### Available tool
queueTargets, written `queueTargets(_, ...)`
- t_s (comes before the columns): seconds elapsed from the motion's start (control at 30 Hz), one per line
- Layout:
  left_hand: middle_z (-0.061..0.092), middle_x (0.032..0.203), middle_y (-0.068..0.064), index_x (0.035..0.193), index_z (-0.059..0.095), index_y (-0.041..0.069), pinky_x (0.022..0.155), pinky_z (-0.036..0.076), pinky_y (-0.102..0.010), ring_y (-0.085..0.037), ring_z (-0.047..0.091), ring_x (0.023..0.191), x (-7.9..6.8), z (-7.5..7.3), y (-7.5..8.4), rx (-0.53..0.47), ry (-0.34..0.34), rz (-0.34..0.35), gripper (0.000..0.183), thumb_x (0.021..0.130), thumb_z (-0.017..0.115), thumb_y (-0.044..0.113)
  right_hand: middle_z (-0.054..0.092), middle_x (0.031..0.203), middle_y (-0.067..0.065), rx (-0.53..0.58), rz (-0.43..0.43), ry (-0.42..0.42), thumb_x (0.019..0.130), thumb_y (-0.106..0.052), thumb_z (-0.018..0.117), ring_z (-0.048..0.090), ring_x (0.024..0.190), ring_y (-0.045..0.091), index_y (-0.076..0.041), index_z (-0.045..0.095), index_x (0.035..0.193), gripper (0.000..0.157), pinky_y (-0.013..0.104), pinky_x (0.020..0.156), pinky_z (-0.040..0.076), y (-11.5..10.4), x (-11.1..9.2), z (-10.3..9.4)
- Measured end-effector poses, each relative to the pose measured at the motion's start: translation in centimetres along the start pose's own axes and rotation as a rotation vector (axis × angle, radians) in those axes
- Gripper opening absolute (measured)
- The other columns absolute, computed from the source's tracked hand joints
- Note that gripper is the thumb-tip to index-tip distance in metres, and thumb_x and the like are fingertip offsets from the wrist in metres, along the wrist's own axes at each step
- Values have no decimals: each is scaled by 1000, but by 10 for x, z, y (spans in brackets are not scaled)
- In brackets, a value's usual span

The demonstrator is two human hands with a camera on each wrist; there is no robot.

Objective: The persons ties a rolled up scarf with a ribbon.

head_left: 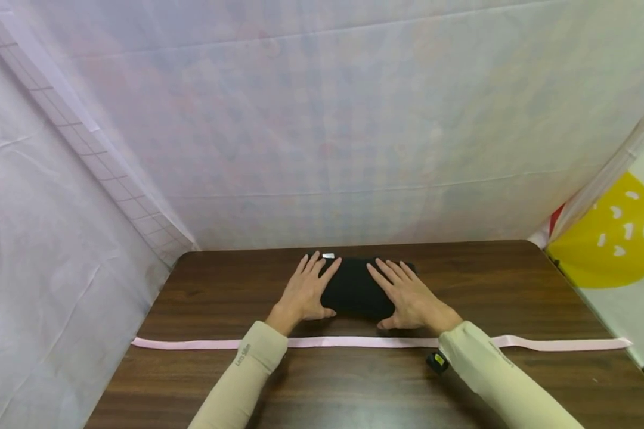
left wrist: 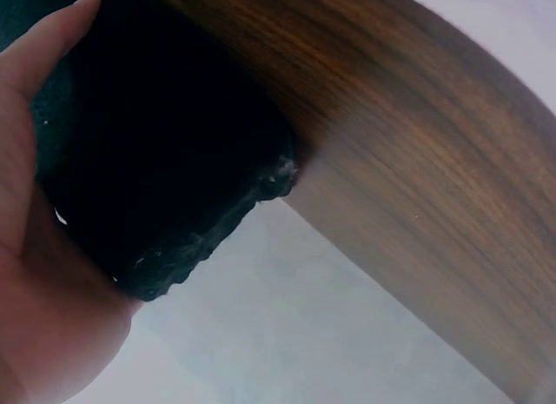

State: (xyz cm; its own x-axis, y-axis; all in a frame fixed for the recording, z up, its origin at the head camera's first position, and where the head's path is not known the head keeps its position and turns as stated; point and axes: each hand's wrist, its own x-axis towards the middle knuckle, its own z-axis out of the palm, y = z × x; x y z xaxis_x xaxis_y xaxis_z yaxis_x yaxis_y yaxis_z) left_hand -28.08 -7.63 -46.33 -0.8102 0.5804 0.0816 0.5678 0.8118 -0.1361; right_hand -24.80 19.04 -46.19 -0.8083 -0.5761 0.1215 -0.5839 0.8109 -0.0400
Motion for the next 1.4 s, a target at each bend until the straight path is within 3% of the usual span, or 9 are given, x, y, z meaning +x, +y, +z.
queueTargets(0.4,34,156,-14,160,8,23,120,21,-47,-31,31,145,1,2,2,-7,-48,-62,122,70,85,54,18,163,20,-33,25,-81,64,-52,89,23,146,41,-10,13,159,129,59,118,16,7,12,4)
queueTargets(0.67,39,153,-12,158,14,22,118,27,-46,-29,38,141,4,1,7,41,-34,-86,121,68,89,50,19,162,21,-75,48,-119,60,-51,92,23,146,45,-10,11,159,134,62,117,14,9,16,4)
queueTargets(1.03,42,151,-10,159,10,23,115,32,-45,-29,43,137,7,-1,18,58,-54,-102,124,67,89,50,14,161,26,46,66,-130,58,-43,95,21,142,54,-12,10,159,136,68,114,13,15,9,6)
queueTargets(1.27,28,160,-15,160,5,23,114,34,-44,-30,40,139,10,0,22,76,-72,-114,128,67,88,51,11,161,28,34,99,-164,57,-38,97,22,142,54,-14,6,159,139,67,114,15,15,9,4)
queueTargets(1.4,35,156,-16,160,5,22,113,35,-45,-30,43,137,12,1,21,78,-58,-110,129,67,89,50,11,160,32,40,108,-157,58,-31,97,25,141,54,-13,5,159,138,66,113,20,14,9,5)
